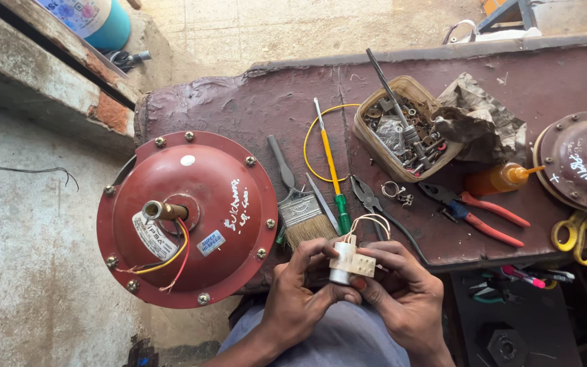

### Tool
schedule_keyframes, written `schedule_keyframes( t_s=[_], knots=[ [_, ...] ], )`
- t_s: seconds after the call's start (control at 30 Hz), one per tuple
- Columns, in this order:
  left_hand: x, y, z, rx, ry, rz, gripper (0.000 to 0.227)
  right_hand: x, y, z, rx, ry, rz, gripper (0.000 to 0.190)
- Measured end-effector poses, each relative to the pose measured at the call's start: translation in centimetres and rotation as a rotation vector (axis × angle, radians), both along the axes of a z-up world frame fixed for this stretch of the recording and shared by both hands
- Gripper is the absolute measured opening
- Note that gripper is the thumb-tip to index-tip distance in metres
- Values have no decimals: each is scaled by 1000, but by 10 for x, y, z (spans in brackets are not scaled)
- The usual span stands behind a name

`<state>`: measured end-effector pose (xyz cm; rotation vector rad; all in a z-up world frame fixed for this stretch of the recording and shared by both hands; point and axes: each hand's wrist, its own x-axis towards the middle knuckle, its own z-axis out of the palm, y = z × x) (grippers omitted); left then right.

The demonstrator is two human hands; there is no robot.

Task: The person uses a screwdriver to tighten screws on a small white electrical component attached to a red circular fixture. They manipulate wires and secure the component to the fixture base.

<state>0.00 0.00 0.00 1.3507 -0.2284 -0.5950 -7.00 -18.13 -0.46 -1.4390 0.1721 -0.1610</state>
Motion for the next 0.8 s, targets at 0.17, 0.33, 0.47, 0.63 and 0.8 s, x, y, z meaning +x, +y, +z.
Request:
schedule_keyframes(
  t_s=[0.17,0.33,0.47,0.63,0.8],
  knots=[
    [-4,-7,-16,-212,130,25,57,8,4,19,35,-16,8,36],
    [-9,-17,-28,-551,482,50,59,7,3,30,-210,-85,26,36],
    [-15,-17,-35,-465,457,65,56,3,0,31,-460,-129,-60,38],
    [-16,-18,-30,-334,300,36,43,-1,0,26,-529,-184,-131,41],
    [-10,-13,2,-12,-48,-14,45,-11,1,22,-491,-191,-172,36]
  ],
)
